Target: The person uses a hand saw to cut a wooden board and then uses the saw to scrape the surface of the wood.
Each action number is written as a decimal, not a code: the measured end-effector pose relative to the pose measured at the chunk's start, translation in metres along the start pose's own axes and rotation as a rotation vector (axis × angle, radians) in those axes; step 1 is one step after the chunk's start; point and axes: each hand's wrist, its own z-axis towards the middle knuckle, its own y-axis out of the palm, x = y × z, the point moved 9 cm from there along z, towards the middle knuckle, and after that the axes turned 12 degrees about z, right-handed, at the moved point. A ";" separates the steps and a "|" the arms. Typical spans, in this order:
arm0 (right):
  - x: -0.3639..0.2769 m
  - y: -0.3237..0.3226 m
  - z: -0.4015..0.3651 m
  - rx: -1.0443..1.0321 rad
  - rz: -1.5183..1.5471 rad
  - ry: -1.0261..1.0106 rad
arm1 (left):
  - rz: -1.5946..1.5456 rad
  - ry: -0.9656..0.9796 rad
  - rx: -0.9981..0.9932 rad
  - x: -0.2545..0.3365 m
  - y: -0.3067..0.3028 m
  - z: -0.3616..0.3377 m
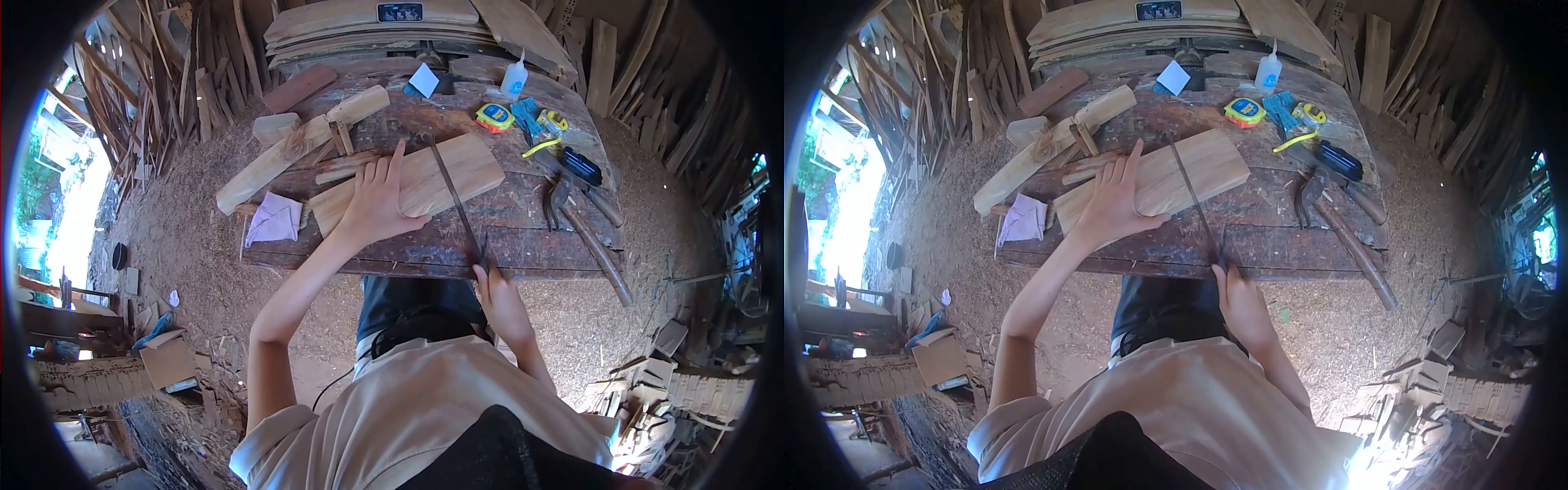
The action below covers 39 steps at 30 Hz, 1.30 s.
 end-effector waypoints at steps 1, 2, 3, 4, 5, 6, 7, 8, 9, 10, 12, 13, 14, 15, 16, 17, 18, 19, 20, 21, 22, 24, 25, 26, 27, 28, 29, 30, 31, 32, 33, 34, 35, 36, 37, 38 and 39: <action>0.005 -0.001 -0.007 0.000 -0.003 -0.004 | -0.009 -0.008 -0.004 0.000 0.000 0.000; 0.018 0.001 -0.017 -0.033 0.037 0.086 | -0.011 -0.009 -0.001 0.000 0.001 0.001; 0.028 0.004 -0.027 -0.065 0.077 0.178 | -0.003 0.003 0.011 0.000 0.001 0.001; 0.032 0.003 -0.033 -0.062 0.064 0.213 | 0.006 0.016 0.022 0.001 0.001 0.001; 0.033 0.002 -0.034 -0.061 0.063 0.217 | 0.003 0.018 0.020 0.001 0.002 0.001; 0.028 0.001 -0.033 -0.068 0.073 0.215 | 0.017 0.023 0.024 0.002 0.002 0.001; 0.024 0.002 -0.032 -0.074 0.084 0.213 | 0.032 0.028 0.026 0.002 0.002 0.001; 0.024 0.005 -0.027 -0.073 0.087 0.218 | 0.033 0.032 0.021 0.003 0.002 0.001; 0.020 0.008 -0.017 -0.049 0.069 0.174 | 0.035 0.032 0.021 0.003 0.002 0.001; 0.017 0.010 -0.008 -0.024 0.050 0.127 | 0.039 0.031 0.024 0.003 0.001 0.001; 0.017 0.017 0.006 -0.014 0.082 0.105 | 0.033 0.031 0.024 0.002 0.001 0.001; 0.016 0.018 0.009 -0.005 0.112 0.085 | 0.025 0.030 0.023 0.001 0.002 0.000; 0.015 0.018 0.006 -0.009 0.112 0.081 | 0.026 0.024 0.025 0.001 0.003 0.000; 0.014 0.015 -0.002 0.003 0.090 0.081 | 0.026 0.024 0.031 0.000 0.003 0.000; 0.014 0.011 -0.011 0.017 0.067 0.082 | 0.025 0.025 0.037 0.000 0.002 0.000; 0.015 0.007 -0.021 0.015 0.065 0.080 | 0.024 0.022 0.040 -0.001 0.002 0.000; 0.020 0.006 -0.032 -0.021 0.103 0.134 | 0.029 0.025 0.032 0.000 0.002 0.000; 0.025 0.005 -0.038 -0.056 0.141 0.190 | 0.033 0.029 0.024 0.001 0.002 0.001; 0.026 0.003 -0.040 -0.054 0.139 0.194 | 0.029 0.031 0.023 0.001 0.004 0.001; 0.023 0.003 -0.040 -0.063 0.151 0.183 | 0.032 0.036 0.029 0.002 0.004 0.001; 0.020 0.005 -0.041 -0.072 0.165 0.171 | 0.036 0.042 0.033 0.001 0.004 0.000; 0.026 0.012 -0.035 -0.069 0.123 0.165 | 0.049 0.027 0.026 -0.001 0.005 0.002; 0.027 0.014 -0.031 -0.071 0.079 0.151 | 0.064 0.006 0.025 -0.003 0.004 0.003; 0.027 0.013 -0.029 -0.072 0.079 0.150 | 0.065 0.005 0.027 -0.004 0.004 0.004; 0.028 0.010 -0.027 -0.063 0.069 0.176 | 0.066 -0.003 0.023 -0.006 0.005 0.004; 0.028 0.006 -0.025 -0.055 0.060 0.202 | 0.066 -0.010 0.019 -0.007 0.006 0.005; 0.025 0.000 -0.025 -0.056 0.059 0.199 | 0.067 -0.013 0.021 -0.007 0.006 0.004; 0.025 -0.007 -0.027 -0.048 0.076 0.231 | 0.065 -0.016 0.024 -0.007 0.006 0.004; 0.026 -0.012 -0.027 -0.039 0.092 0.262 | 0.062 -0.018 0.028 -0.008 0.006 0.004; 0.026 -0.012 -0.030 -0.038 0.092 0.260 | 0.063 -0.018 0.030 -0.008 0.006 0.005; 0.021 -0.017 -0.035 0.054 0.270 0.178 | 0.066 -0.016 0.041 -0.008 0.006 0.005; 0.017 -0.024 -0.042 0.146 0.448 0.096 | 0.068 -0.015 0.050 -0.008 0.006 0.004; 0.021 -0.022 -0.048 0.148 0.449 0.100 | 0.067 -0.012 0.046 -0.008 0.007 0.004; 0.020 -0.024 -0.052 0.174 0.402 0.010 | 0.075 -0.011 0.055 -0.008 0.007 0.004; 0.018 -0.026 -0.057 0.201 0.354 -0.080 | 0.082 -0.008 0.063 -0.007 0.006 0.005; 0.023 -0.025 -0.060 0.204 0.354 -0.076 | 0.081 -0.005 0.061 -0.007 0.007 0.005; 0.016 -0.025 -0.064 0.200 0.174 -0.176 | 0.079 -0.012 0.053 -0.007 0.007 0.005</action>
